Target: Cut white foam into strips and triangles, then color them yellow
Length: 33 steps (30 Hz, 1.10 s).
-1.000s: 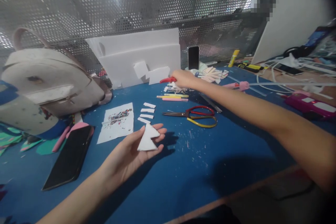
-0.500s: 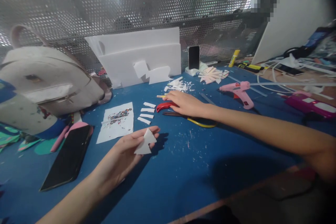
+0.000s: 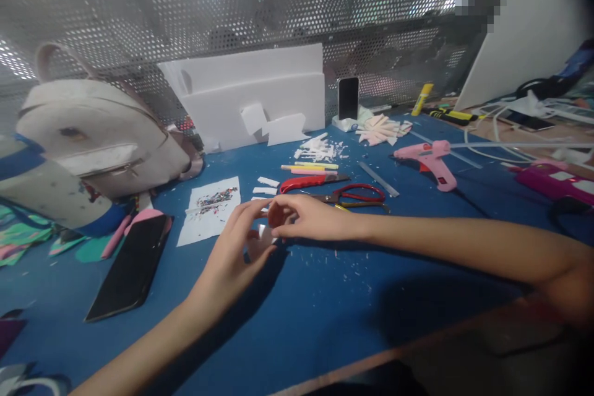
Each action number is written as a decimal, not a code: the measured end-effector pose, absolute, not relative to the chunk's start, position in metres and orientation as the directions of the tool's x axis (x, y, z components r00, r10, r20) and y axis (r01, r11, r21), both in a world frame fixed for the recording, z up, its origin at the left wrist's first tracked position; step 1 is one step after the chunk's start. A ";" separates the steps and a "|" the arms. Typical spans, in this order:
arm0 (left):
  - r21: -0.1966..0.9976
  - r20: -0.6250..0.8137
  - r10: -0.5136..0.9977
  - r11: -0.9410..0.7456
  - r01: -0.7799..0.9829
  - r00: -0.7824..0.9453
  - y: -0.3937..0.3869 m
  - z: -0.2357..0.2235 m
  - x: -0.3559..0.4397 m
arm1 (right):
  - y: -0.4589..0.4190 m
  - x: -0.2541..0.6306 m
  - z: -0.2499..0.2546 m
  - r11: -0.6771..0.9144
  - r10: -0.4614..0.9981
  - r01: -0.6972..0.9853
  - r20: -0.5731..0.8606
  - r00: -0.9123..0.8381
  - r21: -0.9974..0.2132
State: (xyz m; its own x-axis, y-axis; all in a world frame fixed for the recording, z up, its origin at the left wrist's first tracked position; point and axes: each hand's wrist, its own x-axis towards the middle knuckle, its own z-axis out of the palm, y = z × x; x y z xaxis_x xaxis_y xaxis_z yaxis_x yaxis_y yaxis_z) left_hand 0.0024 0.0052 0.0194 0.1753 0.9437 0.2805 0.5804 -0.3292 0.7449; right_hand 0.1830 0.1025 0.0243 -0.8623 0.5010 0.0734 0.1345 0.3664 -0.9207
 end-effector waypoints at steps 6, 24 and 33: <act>0.636 0.260 0.944 -0.326 0.700 0.204 -0.007 0.034 -0.032 | 0.111 0.187 0.018 0.354 0.487 0.156 0.040 -0.873 -0.922; 0.502 -0.205 0.878 -0.286 0.816 0.433 -0.042 0.034 -0.079 | 0.114 0.224 0.034 0.501 0.460 0.304 -0.049 -0.887 -0.810; 0.541 -0.030 0.769 -0.525 0.658 0.638 0.015 0.030 -0.012 | 0.108 0.249 0.034 0.553 0.490 0.367 -0.063 -0.869 -0.748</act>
